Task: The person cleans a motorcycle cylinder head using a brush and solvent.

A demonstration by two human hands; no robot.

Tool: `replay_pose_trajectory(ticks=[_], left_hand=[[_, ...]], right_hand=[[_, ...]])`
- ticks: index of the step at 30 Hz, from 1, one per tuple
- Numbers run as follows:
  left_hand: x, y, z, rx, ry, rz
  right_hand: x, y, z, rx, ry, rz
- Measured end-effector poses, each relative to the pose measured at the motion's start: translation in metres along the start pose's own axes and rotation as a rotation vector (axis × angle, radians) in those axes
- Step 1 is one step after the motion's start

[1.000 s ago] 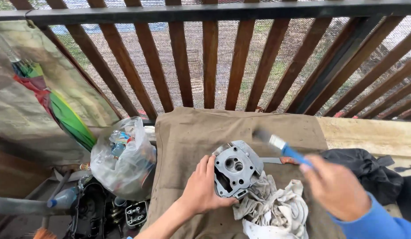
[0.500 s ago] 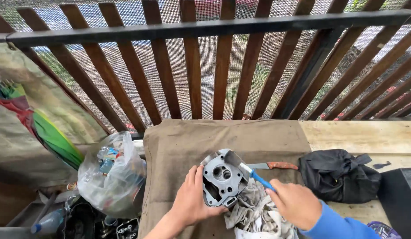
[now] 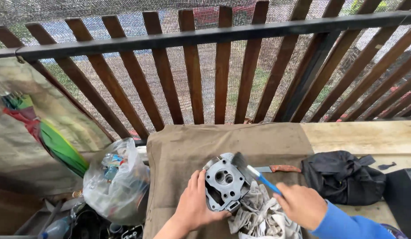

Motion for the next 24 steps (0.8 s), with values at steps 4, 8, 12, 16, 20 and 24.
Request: replay_pose_trajectory(ticks=[4,8,12,16,20,24], left_hand=[[0.005,0.000,0.000,0.013,0.030,0.008],[0.004,0.005,0.004,-0.005,0.044,-0.063],[0.004,0.006,0.005,0.007,0.018,-0.066],[0.005,0.005,0.005,0.012,0.031,-0.073],[0.005,0.006,0.006,-0.001,0.045,-0.092],[0.006,0.007,0.005,-0.013,0.063,-0.138]], right_hand=[[0.007,-0.041,0.042,0.034,-0.043,-0.035],[-0.001,-0.056,0.096,-0.218,0.284,-0.011],[-0.018,-0.072,0.109,-0.284,0.425,0.064],[-0.046,-0.081,0.091,-0.252,0.356,0.093],[-0.072,-0.112,0.082,-0.270,0.177,0.148],[-0.081,-0.123,0.067,-0.380,0.195,0.260]])
Point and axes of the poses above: each hand's wrist, its own x-axis away from the middle knuckle, its own z-axis out of the back of the hand, y = z × x, the point moved 8 cm from there along -x, towards the middle knuckle, and after that the axes turned 9 degrees about x, right-handed, at the moved point
